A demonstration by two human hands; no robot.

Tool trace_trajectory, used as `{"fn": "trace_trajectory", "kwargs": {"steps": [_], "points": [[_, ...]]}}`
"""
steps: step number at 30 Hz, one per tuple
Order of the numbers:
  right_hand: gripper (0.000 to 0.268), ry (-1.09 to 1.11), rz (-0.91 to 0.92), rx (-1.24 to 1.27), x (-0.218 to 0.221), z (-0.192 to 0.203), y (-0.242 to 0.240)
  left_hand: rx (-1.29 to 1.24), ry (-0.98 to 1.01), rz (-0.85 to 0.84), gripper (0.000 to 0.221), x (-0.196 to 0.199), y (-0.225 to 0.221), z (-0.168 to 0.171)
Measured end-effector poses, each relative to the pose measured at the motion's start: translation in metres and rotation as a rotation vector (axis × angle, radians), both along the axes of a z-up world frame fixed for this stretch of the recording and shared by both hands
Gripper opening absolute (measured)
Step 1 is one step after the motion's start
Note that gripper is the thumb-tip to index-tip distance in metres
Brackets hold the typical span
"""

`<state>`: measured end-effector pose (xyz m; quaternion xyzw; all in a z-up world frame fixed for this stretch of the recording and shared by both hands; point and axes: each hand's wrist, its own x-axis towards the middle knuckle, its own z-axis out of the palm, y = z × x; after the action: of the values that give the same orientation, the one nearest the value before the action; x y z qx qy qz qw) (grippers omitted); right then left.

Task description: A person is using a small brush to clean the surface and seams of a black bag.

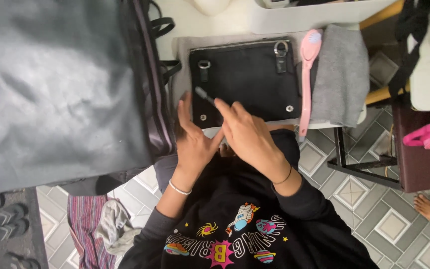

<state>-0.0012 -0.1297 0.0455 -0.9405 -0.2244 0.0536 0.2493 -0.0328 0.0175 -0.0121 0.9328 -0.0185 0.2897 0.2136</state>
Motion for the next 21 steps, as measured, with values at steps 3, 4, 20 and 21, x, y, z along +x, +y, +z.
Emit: {"fn": "trace_trajectory", "kwargs": {"steps": [3,4,20,21], "points": [[0.047,0.119,-0.004,0.024,-0.016,0.019,-0.020,0.032,0.024,0.043,0.112,-0.001,-0.001,0.004],[0.043,0.130,-0.009,0.027,-0.019,0.027,-0.031,0.029,0.033,0.039,0.111,-0.001,-0.001,0.006],[0.040,0.028,-0.339,-0.151,-0.025,0.036,-0.095,0.198,0.258,-0.311,0.063,0.075,-0.064,0.002],[0.040,0.032,-0.346,-0.150,-0.016,0.034,-0.092,0.201,0.261,-0.319,0.063,0.075,-0.064,0.002]]}}
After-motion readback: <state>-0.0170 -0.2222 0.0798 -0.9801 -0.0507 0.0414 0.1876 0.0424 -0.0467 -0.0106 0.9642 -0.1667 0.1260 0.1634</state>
